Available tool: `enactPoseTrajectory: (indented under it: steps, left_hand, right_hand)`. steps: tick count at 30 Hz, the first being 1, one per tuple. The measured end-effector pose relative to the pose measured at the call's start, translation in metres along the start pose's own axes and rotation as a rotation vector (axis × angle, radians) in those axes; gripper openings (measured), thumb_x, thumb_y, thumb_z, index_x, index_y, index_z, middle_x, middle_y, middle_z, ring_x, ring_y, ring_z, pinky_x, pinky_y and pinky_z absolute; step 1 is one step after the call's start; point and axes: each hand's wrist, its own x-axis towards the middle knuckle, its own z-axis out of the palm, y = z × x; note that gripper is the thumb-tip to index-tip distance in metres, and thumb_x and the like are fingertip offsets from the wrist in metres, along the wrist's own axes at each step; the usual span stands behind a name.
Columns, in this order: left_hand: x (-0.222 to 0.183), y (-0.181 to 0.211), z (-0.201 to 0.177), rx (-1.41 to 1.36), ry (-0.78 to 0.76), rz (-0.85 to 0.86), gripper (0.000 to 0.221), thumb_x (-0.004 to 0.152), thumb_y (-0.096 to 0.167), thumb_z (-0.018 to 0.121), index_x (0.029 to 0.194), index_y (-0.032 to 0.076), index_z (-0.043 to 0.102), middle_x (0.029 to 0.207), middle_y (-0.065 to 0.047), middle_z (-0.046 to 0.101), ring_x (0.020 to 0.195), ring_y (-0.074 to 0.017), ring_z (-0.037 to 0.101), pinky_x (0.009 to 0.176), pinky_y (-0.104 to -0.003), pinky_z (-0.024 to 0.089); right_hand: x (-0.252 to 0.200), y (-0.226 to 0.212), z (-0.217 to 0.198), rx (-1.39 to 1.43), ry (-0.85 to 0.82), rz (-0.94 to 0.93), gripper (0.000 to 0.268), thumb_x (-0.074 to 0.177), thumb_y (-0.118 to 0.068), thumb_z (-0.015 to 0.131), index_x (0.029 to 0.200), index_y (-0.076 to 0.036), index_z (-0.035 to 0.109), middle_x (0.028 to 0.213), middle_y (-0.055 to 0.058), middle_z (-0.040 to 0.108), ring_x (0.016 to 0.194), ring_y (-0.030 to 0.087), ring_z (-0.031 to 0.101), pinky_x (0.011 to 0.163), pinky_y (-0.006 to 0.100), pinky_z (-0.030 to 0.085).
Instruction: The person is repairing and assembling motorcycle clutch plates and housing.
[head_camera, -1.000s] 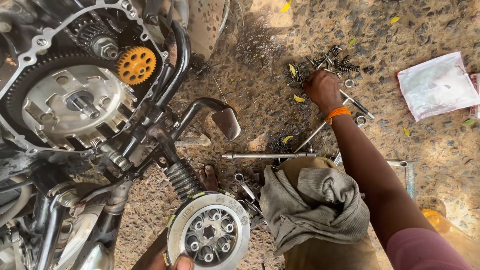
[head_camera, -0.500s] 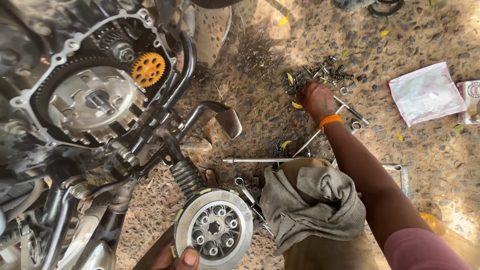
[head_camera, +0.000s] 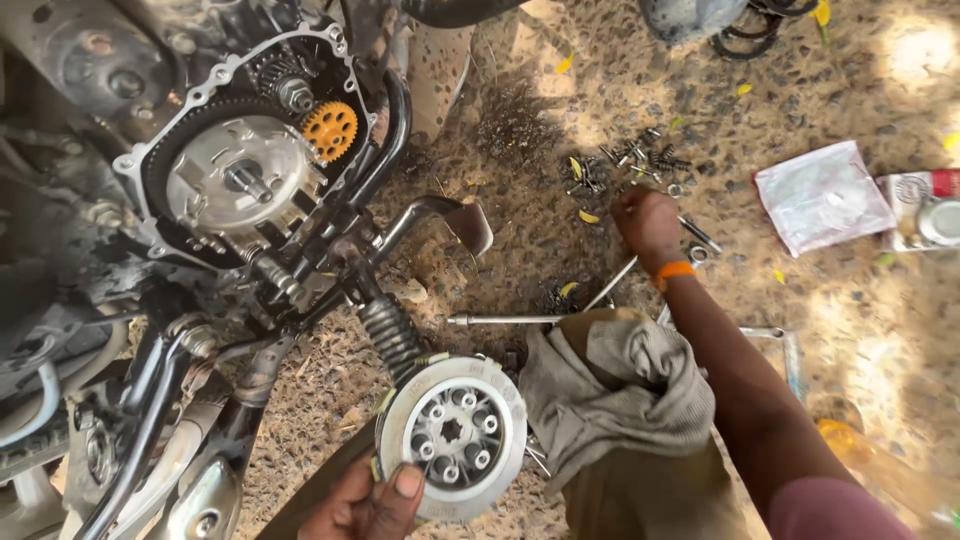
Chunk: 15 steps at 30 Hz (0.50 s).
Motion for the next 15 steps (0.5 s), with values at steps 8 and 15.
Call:
enactPoseTrajectory:
  steps: [8,15]
  left_hand:
    - [0.003,0.079,0.034,-0.162,-0.312,-0.028,0.059,0.086,0.027,0.065,0.14,0.003,0.06,0.116,-0.018,0.082,0.104,-0.026,0.08,0.096,-0.046,0.061]
    - [-0.005,0.077,0.043,-0.255,-0.33,0.02,0.052,0.09,0.023,0.064,0.136,-0.002,0.063,0.112,-0.02,0.08,0.1,-0.0329,0.077,0.089,-0.053,0.061]
  right_hand:
    - [-0.118,0.186,-0.084,1.93,-0.244,0.431,0.007,0.094,-0.011,0.056,0.1,-0.007,0.056,0.095,0.011,0.071,0.066,0.013,0.053,0.048,0.022,0.037]
    - [-0.209,0.081,-0.165,1.599,-0.007,0.498,0.02,0.087,-0.005,0.043,0.097,-0.005,0.06,0.085,0.008,0.064,0.074,0.019,0.062,0.067,0.03,0.05]
